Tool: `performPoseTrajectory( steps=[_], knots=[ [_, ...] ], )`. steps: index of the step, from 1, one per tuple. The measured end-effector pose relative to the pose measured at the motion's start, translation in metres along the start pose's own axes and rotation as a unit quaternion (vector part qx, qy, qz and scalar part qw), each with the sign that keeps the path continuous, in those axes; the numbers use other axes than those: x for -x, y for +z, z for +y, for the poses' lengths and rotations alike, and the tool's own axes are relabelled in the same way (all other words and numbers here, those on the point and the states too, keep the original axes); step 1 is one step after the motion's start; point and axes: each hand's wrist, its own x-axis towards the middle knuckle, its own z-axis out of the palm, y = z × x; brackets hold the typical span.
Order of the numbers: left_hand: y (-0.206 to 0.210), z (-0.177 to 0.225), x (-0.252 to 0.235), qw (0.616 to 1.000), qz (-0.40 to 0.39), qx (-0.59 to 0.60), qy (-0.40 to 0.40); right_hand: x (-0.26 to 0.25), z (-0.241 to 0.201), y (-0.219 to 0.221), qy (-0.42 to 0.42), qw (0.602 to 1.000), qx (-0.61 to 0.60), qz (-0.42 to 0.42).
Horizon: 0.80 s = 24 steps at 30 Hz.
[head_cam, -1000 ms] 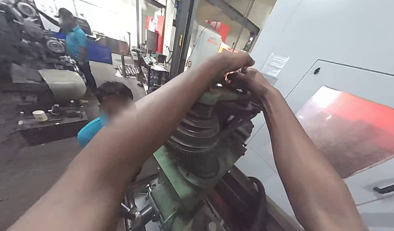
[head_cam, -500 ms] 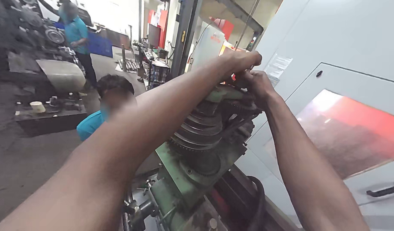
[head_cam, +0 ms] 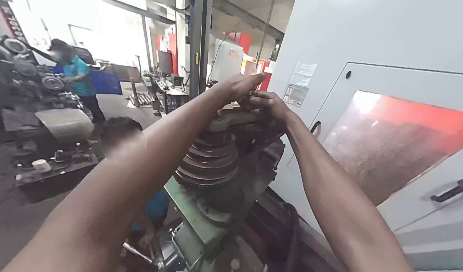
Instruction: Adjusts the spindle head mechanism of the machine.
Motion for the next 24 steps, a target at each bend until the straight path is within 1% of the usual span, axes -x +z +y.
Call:
performPoseTrajectory(
  steps=[1,2,3,4,5,8,10,12,13,14,15,16,17,19,21,24],
  knots=[
    [-0.011,-0.042,-0.059,0.993,-0.006,-0.039,0.109,0.001,-0.002,0.001,0.002,1.0,0.017,0.011],
    [-0.02,-0.055,-0.092,0.993,-0.004,-0.076,0.088,0.0,-0.003,0.003,0.005,0.999,0.033,0.022],
    [-0.023,-0.057,-0.102,0.993,0.025,-0.108,0.04,-0.001,-0.003,0.005,0.009,0.998,0.05,0.033],
    [-0.025,-0.056,-0.101,0.989,0.064,-0.133,0.004,-0.003,-0.003,0.007,0.013,0.996,0.076,0.048],
    [-0.026,-0.056,-0.092,0.983,0.097,-0.156,-0.016,-0.003,-0.001,0.009,0.019,0.992,0.106,0.066],
    [-0.023,-0.064,-0.057,0.967,0.137,-0.214,-0.016,-0.008,-0.003,0.011,0.056,0.982,0.151,0.095],
    [-0.018,-0.073,-0.046,0.953,0.165,-0.253,-0.002,-0.011,-0.009,0.009,0.087,0.982,0.152,0.071],
    [-0.011,-0.069,-0.037,0.94,0.197,-0.278,0.007,-0.007,-0.024,0.004,0.105,0.985,0.138,0.015],
    [-0.012,-0.057,-0.029,0.941,0.171,-0.29,-0.017,-0.003,-0.033,0.001,0.102,0.988,0.114,-0.015],
    [-0.017,-0.041,-0.02,0.947,0.12,-0.292,-0.059,0.0,-0.041,0.0,0.096,0.991,0.083,-0.037],
    [-0.009,-0.059,-0.026,0.93,0.224,-0.291,0.004,-0.001,-0.042,-0.001,0.092,0.993,0.063,-0.042],
    [-0.006,-0.07,-0.035,0.914,0.283,-0.286,0.042,-0.005,-0.041,-0.001,0.093,0.993,0.056,-0.037],
    [-0.006,-0.074,-0.04,0.912,0.295,-0.281,0.05,-0.008,-0.041,-0.001,0.102,0.993,0.061,-0.024],
    [-0.008,-0.076,-0.042,0.917,0.285,-0.276,0.038,-0.016,-0.033,0.003,0.109,0.99,0.093,0.003],
    [-0.009,-0.075,-0.042,0.915,0.297,-0.272,0.036,-0.023,-0.031,0.007,0.1,0.985,0.14,0.018],
    [-0.009,-0.072,-0.04,0.913,0.303,-0.271,0.032,-0.024,-0.034,0.009,0.119,0.969,0.21,0.052]
  ],
)
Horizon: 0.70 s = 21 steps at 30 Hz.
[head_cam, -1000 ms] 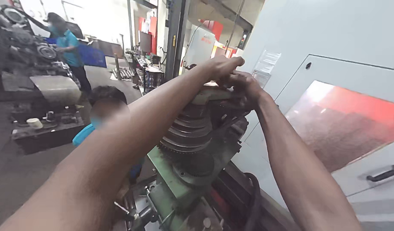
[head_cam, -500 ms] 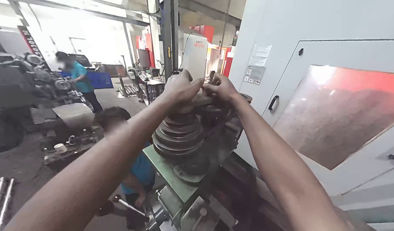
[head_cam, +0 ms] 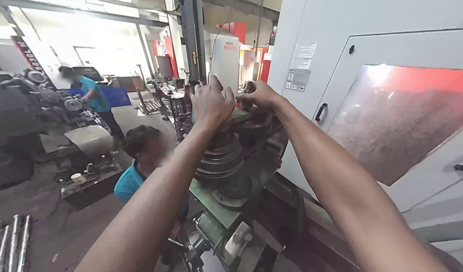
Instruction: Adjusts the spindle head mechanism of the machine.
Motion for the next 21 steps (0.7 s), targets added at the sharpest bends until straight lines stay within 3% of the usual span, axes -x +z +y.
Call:
performPoseTrajectory(
  steps=[3,5,9,11,21],
  knots=[
    [-0.001,0.0,0.002,1.0,0.005,0.0,-0.007,0.0,-0.006,0.003,0.061,0.993,0.093,0.046],
    [0.0,0.0,0.001,1.0,0.009,0.009,-0.01,0.003,-0.01,0.002,0.055,0.992,0.109,0.039],
    [0.002,-0.002,-0.001,0.999,0.02,0.032,-0.009,0.01,-0.012,-0.016,-0.011,0.996,-0.023,-0.083],
    [0.002,-0.002,0.0,0.999,0.021,0.033,-0.006,0.009,-0.008,-0.02,-0.028,0.994,-0.027,-0.098],
    [-0.002,-0.001,0.001,0.999,0.01,0.041,-0.019,0.015,-0.007,-0.009,-0.022,0.996,0.083,-0.029]
  ],
)
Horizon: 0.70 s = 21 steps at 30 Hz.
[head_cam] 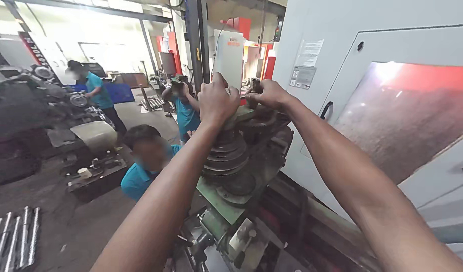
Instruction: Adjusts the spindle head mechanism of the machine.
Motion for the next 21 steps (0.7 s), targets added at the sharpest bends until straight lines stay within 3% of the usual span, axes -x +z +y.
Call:
performPoseTrajectory(
  steps=[7,12,16,21],
  knots=[
    [0.001,0.0,-0.001,1.0,-0.005,0.012,-0.015,0.002,-0.026,-0.005,0.085,0.988,0.123,0.036],
    [0.0,-0.001,-0.001,0.999,-0.001,0.031,-0.018,-0.006,0.009,-0.006,0.005,1.0,-0.011,0.011],
    [-0.003,0.0,0.0,0.999,0.004,0.032,-0.024,-0.005,0.01,-0.009,-0.021,0.992,-0.12,-0.033],
    [-0.005,0.003,0.0,0.998,-0.043,0.011,-0.034,-0.005,0.012,-0.007,-0.001,0.993,-0.115,-0.035]
  ],
)
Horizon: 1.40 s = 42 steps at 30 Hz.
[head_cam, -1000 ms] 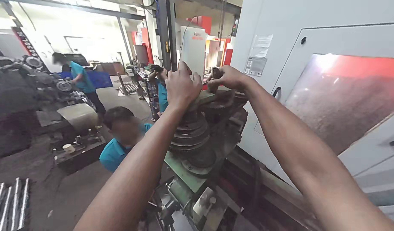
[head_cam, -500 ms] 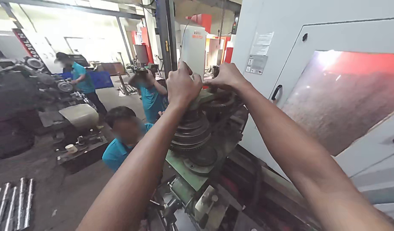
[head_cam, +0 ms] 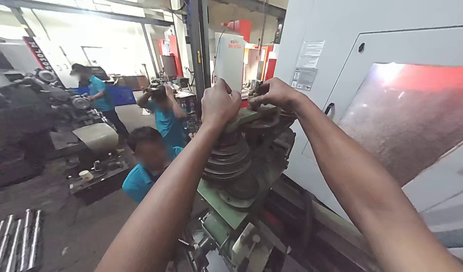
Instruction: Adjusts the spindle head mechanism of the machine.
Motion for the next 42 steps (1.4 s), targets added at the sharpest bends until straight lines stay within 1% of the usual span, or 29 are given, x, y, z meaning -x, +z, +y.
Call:
performPoseTrajectory(
  steps=[3,5,10,15,18,21,23,26,30,36,40,42],
  knots=[
    [0.0,-0.004,-0.004,0.999,-0.042,0.026,0.014,0.005,-0.007,0.004,0.038,0.998,-0.036,-0.016],
    [0.0,-0.004,-0.005,0.998,-0.057,0.035,0.019,0.009,-0.012,0.005,0.057,0.997,-0.053,-0.017],
    [0.002,-0.005,-0.007,0.998,-0.052,0.041,0.012,0.001,-0.014,0.002,0.084,0.992,-0.08,-0.053],
    [0.002,-0.007,-0.009,0.997,-0.061,0.055,0.009,-0.003,-0.02,0.004,0.112,0.983,-0.125,-0.071],
    [0.005,-0.009,-0.011,0.996,-0.06,0.059,0.011,-0.008,-0.02,0.005,0.141,0.974,-0.163,-0.07],
    [0.006,-0.01,-0.013,0.996,-0.063,0.06,0.008,-0.007,-0.023,0.008,0.151,0.974,-0.162,-0.045],
    [0.007,-0.01,-0.013,0.996,-0.062,0.063,0.006,-0.005,-0.021,0.006,0.131,0.978,-0.156,-0.052],
    [0.008,-0.01,-0.014,0.997,-0.053,0.061,0.008,-0.007,-0.008,0.0,0.067,0.982,-0.148,-0.094],
    [0.007,-0.01,-0.014,0.996,-0.053,0.073,0.005,-0.011,0.008,-0.007,-0.012,0.978,-0.154,-0.139],
    [0.006,-0.01,-0.014,0.996,-0.048,0.076,0.002,-0.019,0.019,-0.012,-0.071,0.974,-0.132,-0.168],
    [0.006,-0.01,-0.013,0.996,-0.052,0.076,0.007,-0.02,0.018,-0.017,-0.091,0.973,-0.099,-0.187],
    [0.006,-0.01,-0.013,0.996,-0.045,0.077,0.008,-0.027,0.022,-0.021,-0.1,0.968,-0.103,-0.208]
  ],
)
